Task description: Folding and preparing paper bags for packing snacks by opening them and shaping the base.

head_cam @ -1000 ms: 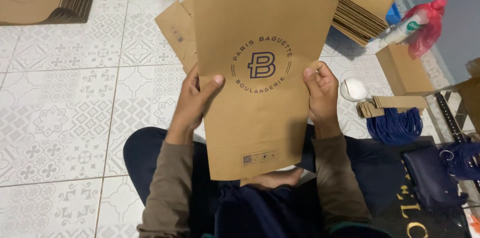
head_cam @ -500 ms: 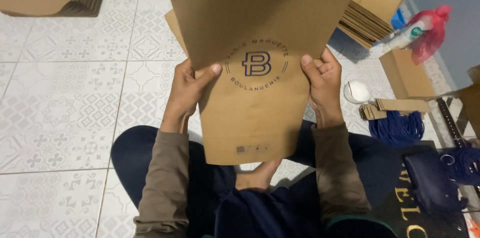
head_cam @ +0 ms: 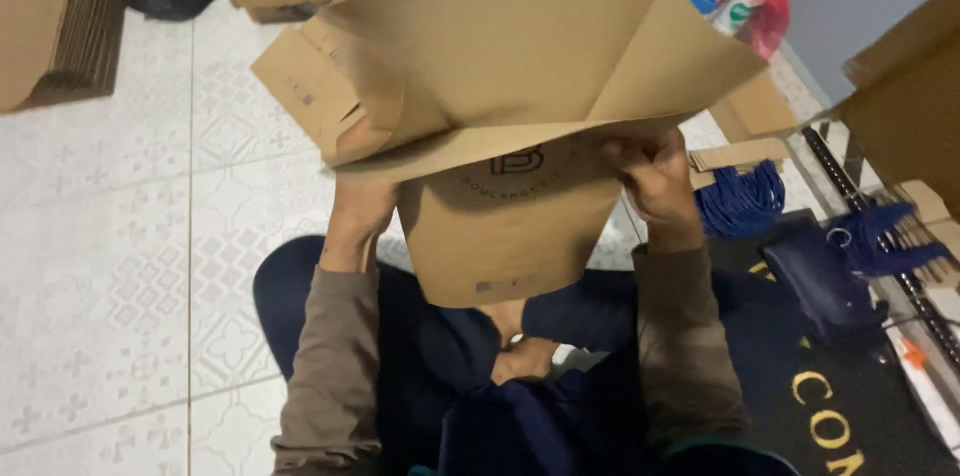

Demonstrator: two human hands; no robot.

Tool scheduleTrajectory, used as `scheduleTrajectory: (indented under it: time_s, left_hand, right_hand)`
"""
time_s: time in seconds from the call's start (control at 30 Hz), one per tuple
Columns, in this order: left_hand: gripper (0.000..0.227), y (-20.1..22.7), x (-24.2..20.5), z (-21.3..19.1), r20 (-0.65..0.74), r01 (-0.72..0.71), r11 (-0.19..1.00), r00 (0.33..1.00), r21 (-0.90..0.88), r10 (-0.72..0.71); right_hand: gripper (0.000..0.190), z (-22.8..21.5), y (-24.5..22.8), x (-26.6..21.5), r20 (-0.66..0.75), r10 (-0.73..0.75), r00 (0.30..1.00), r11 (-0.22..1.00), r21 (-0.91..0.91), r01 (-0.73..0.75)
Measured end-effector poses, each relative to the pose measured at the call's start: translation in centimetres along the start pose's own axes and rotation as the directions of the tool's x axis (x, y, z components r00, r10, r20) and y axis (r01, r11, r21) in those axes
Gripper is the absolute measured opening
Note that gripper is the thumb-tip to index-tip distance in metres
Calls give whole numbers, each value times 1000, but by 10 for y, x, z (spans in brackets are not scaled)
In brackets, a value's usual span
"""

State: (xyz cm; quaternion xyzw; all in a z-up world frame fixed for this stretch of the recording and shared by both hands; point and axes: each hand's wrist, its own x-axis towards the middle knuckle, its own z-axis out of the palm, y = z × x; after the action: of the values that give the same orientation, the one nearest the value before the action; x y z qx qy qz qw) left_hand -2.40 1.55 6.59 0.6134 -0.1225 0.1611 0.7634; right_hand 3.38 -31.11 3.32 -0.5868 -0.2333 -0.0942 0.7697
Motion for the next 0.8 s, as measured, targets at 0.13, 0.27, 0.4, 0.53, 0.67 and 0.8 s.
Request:
scheduleTrajectory:
  time_s: [0.13, 0.27, 0.4, 0.53, 0.67, 0.8]
  left_hand:
    - [16, 8, -10, 9, 27, -17, 994, 1000, 108, 14]
    - [16, 36, -8, 0, 20, -98, 958, 995, 269, 96]
    - [28, 46, 3, -10, 2, -91, 974, 996, 210, 93]
    - [20, 19, 19, -25, -93, -204, 961, 970, 187, 224]
    - [15, 17, 19, -27, -78, -158, 959, 981, 235, 180]
    - [14, 20, 23, -11, -162, 47, 991, 986, 121, -27]
  right_hand:
    - [46, 1, -22, 8, 30, -117, 993, 989, -91, 119]
    - [9, 48, -37, 18, -154, -113, 982, 988, -120, 95]
    - [13, 46, -17, 15, -95, -106, 990, 987, -129, 93]
    - [28, 32, -4, 27, 47, -140, 989, 970, -191, 147]
    - [68, 29, -1, 45, 61, -162, 985, 980, -108, 168]
    - [23, 66, -33, 62, -168, -17, 986, 999, -53, 8]
